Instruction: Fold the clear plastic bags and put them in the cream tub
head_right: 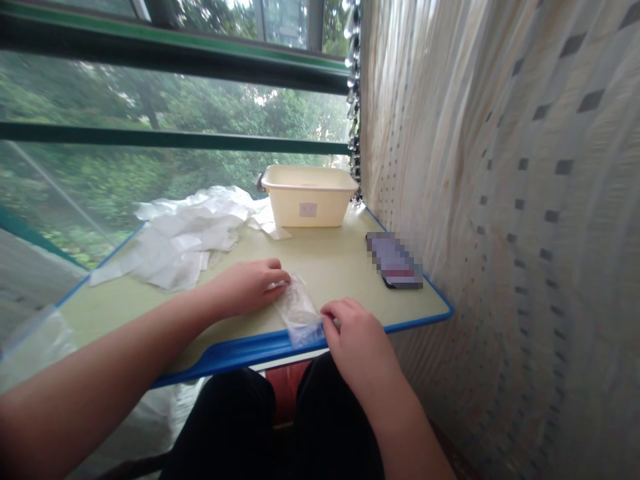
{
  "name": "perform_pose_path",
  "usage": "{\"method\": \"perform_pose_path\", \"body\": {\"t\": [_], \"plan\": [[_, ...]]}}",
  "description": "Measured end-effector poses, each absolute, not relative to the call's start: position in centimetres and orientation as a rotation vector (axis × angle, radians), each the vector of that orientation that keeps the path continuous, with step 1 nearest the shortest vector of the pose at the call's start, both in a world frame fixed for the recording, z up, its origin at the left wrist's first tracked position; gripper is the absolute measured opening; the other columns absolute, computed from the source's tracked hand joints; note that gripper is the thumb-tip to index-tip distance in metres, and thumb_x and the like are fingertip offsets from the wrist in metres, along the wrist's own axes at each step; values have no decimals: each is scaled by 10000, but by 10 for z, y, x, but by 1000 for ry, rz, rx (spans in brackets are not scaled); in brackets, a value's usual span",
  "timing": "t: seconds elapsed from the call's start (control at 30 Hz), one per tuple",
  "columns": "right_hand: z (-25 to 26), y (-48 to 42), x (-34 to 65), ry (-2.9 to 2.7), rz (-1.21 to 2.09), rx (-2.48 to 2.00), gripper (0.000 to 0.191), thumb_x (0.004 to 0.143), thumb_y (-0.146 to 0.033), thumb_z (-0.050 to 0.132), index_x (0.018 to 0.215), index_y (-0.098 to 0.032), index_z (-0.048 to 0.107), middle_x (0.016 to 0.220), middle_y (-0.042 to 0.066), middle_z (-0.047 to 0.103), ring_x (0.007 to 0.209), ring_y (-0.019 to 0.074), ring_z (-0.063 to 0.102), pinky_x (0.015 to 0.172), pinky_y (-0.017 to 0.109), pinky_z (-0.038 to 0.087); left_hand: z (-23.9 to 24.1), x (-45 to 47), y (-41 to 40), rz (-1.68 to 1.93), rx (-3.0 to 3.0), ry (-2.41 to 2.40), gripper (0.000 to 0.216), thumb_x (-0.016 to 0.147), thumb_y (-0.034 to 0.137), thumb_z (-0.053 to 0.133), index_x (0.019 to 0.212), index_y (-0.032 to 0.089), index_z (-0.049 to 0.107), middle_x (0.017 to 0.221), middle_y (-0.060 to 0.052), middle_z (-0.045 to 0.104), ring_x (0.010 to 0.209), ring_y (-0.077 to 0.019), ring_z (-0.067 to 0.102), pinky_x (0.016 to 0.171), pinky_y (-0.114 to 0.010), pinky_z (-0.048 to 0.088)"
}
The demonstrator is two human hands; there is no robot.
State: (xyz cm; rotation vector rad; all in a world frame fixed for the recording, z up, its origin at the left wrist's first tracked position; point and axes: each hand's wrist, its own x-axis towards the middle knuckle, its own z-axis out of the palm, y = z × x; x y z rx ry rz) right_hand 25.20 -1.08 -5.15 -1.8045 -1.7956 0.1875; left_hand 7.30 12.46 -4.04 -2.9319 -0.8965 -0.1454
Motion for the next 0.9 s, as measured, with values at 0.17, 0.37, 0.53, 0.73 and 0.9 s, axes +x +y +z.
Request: {"method": "perform_pose_path", "body": {"t": [0.17,0.37,0.53,0.73,0.9], "plan": [[-50,-11,243,-1633,-33,-1818,180,800,-209,468,846,-179,640,829,64,644,701,175,581,695,298,432,-41,73,125,-156,-2921,-888,307,853,372,355,945,267,629,851,-33,583,660,-162,568,545,-261,368],[-56,-13,223,-1151,615,-1671,262,799,-307,472,995,-164,571,686,30,644,464,122,543,432,226,415,-41,74,123,-160,-2917,-921,322,853,383,352,969,264,627,858,-37,585,659,-157,569,540,-257,367],[-59,-11,218,-881,1078,-1496,386,746,-345,513,1077,-149,473,640,-8,624,323,67,435,271,164,285,-41,72,124,-161,-2912,-913,324,853,390,343,951,269,627,858,-34,582,648,-167,571,532,-268,362],[-56,-9,224,-931,1125,-1649,297,715,-256,493,992,-147,502,547,-36,590,300,82,442,252,162,253,-41,72,124,-161,-2920,-908,319,852,385,343,911,251,627,853,-37,579,636,-162,563,535,-266,355],[-54,-17,223,-1090,1010,-1808,211,752,-343,498,767,-144,569,478,-25,571,295,75,446,312,176,301,-40,72,124,-156,-2919,-899,316,854,378,345,895,238,626,844,-40,580,639,-160,562,537,-262,354]]}}
